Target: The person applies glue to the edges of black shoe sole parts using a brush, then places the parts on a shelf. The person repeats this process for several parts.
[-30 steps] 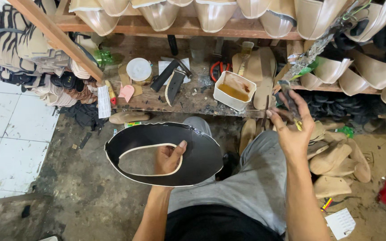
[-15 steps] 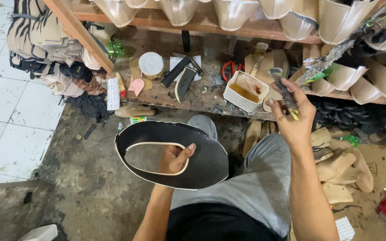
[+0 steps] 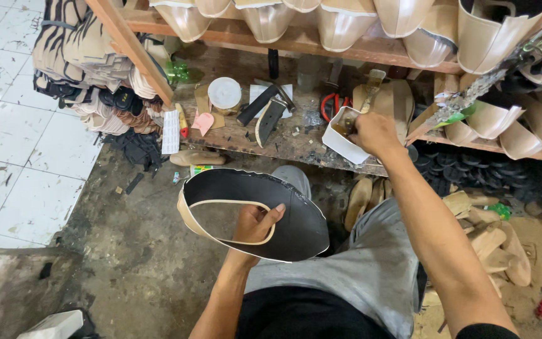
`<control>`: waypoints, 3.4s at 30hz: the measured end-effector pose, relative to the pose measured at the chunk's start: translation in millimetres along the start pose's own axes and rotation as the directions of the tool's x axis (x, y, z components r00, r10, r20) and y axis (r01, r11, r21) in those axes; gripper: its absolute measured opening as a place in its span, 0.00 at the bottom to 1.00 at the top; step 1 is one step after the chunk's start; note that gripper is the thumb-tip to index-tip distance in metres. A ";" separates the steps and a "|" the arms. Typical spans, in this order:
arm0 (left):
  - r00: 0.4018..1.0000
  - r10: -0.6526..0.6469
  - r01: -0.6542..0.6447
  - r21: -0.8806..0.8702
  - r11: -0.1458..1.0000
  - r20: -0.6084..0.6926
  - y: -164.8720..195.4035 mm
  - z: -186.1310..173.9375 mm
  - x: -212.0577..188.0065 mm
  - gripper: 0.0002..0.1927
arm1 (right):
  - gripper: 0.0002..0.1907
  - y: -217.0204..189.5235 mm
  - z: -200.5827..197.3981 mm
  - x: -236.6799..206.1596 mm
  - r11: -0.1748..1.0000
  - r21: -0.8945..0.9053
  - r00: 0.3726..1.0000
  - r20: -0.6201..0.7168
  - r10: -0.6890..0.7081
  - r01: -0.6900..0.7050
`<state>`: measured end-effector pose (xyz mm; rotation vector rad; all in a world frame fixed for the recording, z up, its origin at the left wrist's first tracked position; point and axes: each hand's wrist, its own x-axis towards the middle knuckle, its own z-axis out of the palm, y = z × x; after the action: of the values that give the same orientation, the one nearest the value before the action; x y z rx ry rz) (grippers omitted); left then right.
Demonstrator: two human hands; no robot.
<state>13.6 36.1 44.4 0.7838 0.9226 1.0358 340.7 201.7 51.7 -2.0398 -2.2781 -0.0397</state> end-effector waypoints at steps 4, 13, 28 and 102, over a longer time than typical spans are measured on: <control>0.999 -0.049 0.048 -0.077 0.996 -0.013 11.2 -6.7 -1.7 0.08 | 0.12 7.2 -39.4 -27.6 0.956 0.291 0.966 -0.232 0.112 -0.041; 0.966 -0.085 0.158 -0.299 0.941 0.242 17.4 24.3 17.0 0.11 | 0.09 -58.0 -116.4 -137.0 0.482 0.845 0.945 -0.314 0.095 0.232; 0.974 -0.028 0.106 -0.343 0.933 0.225 22.7 38.4 18.5 0.10 | 0.08 -64.1 -112.0 -150.4 0.512 0.798 0.943 -0.323 -0.082 0.318; 0.971 0.135 -0.165 0.146 0.976 0.195 0.3 33.2 4.3 0.06 | 0.16 -22.9 -93.0 -90.6 0.979 0.186 0.978 -0.174 0.112 -0.079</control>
<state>44.5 36.7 57.2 1.0805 0.8037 1.0092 332.0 102.4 138.0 -1.9640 -1.9954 -0.0166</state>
